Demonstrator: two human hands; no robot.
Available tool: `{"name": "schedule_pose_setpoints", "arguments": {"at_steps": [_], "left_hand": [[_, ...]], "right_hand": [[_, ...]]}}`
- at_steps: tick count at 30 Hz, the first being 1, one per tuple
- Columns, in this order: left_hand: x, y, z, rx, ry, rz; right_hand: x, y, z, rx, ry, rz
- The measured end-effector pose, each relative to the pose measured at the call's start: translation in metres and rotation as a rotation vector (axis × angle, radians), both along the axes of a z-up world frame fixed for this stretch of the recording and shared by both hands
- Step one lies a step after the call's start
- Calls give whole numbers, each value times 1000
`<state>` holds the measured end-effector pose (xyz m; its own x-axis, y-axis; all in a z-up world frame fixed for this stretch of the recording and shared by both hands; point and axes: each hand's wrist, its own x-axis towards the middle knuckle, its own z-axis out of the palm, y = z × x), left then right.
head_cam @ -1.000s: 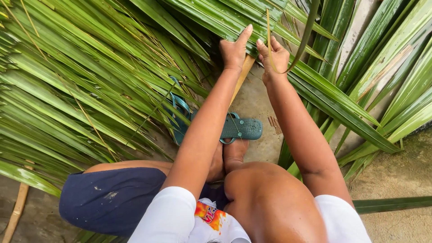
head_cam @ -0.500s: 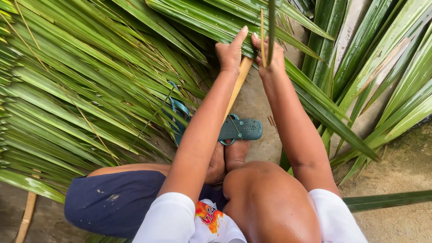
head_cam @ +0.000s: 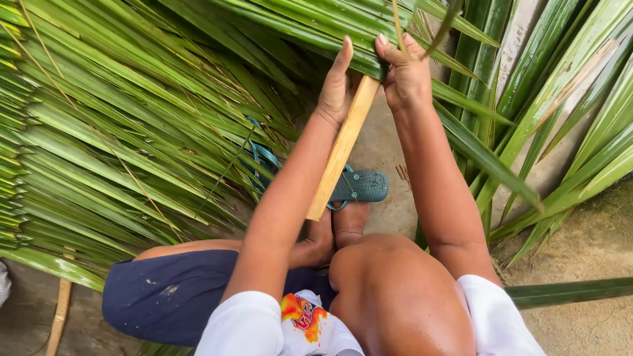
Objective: Weaving palm leaves over a wooden stick to create a thatched panel.
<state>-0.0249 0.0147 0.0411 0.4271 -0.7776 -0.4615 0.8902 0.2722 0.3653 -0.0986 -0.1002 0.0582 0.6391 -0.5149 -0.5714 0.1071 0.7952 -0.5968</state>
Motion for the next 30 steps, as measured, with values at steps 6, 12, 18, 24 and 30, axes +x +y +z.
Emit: {"name": "schedule_pose_setpoints", "arguments": {"at_steps": [6, 12, 18, 24, 30], "left_hand": [[57, 5, 16, 665, -156, 643], [68, 3, 78, 995, -1109, 730], [6, -26, 44, 875, -286, 320], [2, -31, 29, 1160, -579, 322], [-7, -32, 23, 863, -502, 537]], "right_hand": [[-4, 3, -15, -29, 151, -67], [5, 11, -16, -44, 71, -41], [5, 20, -40, -6, 82, -168], [8, 23, -53, 71, 9, -129], [18, 13, -59, 378, -162, -146]]}}
